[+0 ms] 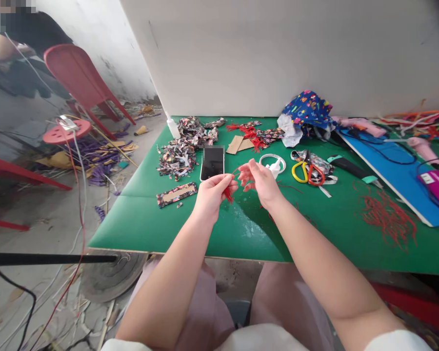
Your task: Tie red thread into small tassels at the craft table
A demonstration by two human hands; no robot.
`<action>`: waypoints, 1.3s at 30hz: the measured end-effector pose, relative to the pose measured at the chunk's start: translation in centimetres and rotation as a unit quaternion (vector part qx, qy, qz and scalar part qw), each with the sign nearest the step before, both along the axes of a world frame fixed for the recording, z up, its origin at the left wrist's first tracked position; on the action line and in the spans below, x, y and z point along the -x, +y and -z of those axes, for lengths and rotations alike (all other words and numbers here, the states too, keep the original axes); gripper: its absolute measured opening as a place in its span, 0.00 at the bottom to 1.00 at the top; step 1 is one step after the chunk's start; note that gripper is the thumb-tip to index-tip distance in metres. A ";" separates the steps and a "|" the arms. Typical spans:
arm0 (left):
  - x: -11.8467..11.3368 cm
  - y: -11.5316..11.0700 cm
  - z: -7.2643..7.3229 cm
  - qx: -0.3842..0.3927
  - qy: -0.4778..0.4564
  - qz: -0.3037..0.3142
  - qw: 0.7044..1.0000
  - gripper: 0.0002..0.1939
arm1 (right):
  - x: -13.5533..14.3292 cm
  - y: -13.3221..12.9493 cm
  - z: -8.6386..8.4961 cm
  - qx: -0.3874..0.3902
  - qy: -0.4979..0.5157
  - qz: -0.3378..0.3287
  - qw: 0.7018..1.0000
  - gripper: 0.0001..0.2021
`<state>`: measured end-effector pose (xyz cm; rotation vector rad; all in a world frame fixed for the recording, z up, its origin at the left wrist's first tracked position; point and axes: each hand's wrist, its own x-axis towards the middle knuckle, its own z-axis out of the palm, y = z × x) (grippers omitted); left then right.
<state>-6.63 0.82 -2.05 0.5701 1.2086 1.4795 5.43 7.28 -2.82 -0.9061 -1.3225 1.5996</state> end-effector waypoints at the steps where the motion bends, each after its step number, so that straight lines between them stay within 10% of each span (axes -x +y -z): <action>1: 0.1 0.0 0.0 -0.004 -0.013 -0.009 1.000 0.11 | -0.1 0.0 -0.1 0.012 -0.003 -0.015 1.000 0.23; 12: 0.0 0.1 0.0 -0.025 0.022 -0.027 0.999 0.12 | 0.2 -0.4 0.4 -0.088 -0.044 -0.005 0.995 0.13; 20: 0.1 0.0 0.0 -0.008 0.084 0.003 0.996 0.11 | -0.4 -1.3 -0.4 -0.367 -0.203 0.046 0.907 0.09; 30: 0.2 0.1 0.2 -0.015 0.177 0.002 0.984 0.09 | 0.0 -0.5 0.2 -0.127 -0.078 0.000 0.989 0.09; 39: 0.0 -0.2 -0.3 -0.002 0.174 0.036 0.984 0.08 | 0.2 0.0 0.6 -0.056 -0.053 -0.007 0.997 0.11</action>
